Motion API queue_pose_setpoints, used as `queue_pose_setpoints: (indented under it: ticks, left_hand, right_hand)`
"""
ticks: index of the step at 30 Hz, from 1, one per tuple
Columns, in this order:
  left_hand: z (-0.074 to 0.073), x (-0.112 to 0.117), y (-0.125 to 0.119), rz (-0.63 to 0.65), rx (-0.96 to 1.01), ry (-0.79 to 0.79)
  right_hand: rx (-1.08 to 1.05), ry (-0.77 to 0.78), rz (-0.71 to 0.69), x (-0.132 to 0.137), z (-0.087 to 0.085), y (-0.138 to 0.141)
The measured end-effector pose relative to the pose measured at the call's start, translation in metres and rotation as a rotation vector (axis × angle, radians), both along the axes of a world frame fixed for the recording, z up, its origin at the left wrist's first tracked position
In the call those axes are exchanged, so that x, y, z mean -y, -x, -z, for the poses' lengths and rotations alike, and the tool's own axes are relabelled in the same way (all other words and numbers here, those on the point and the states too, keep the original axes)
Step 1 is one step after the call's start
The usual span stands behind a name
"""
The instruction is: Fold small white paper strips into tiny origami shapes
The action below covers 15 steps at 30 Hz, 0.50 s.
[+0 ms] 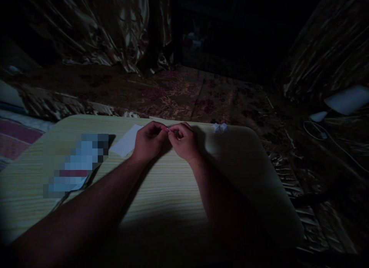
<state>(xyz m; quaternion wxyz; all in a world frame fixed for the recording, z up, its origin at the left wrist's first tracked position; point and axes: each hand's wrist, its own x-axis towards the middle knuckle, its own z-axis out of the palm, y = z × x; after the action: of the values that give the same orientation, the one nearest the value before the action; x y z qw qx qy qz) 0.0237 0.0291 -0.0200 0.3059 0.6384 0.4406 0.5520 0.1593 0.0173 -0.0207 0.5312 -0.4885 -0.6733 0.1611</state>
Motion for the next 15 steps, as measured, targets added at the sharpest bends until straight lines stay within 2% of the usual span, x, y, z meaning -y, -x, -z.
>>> queue_pose_setpoints:
  ticks: [9, 15]
  left_hand:
    - [-0.0031, 0.0055, 0.0019, -0.086, -0.220, -0.132]
    - [-0.0053, 0.0066, 0.0007, -0.097, -0.182, -0.099]
  right_hand:
    - [-0.018, 0.015, 0.010, -0.0014, 0.0027, -0.0003]
    - [0.015, 0.019, 0.010, -0.0003, 0.0005, -0.0005]
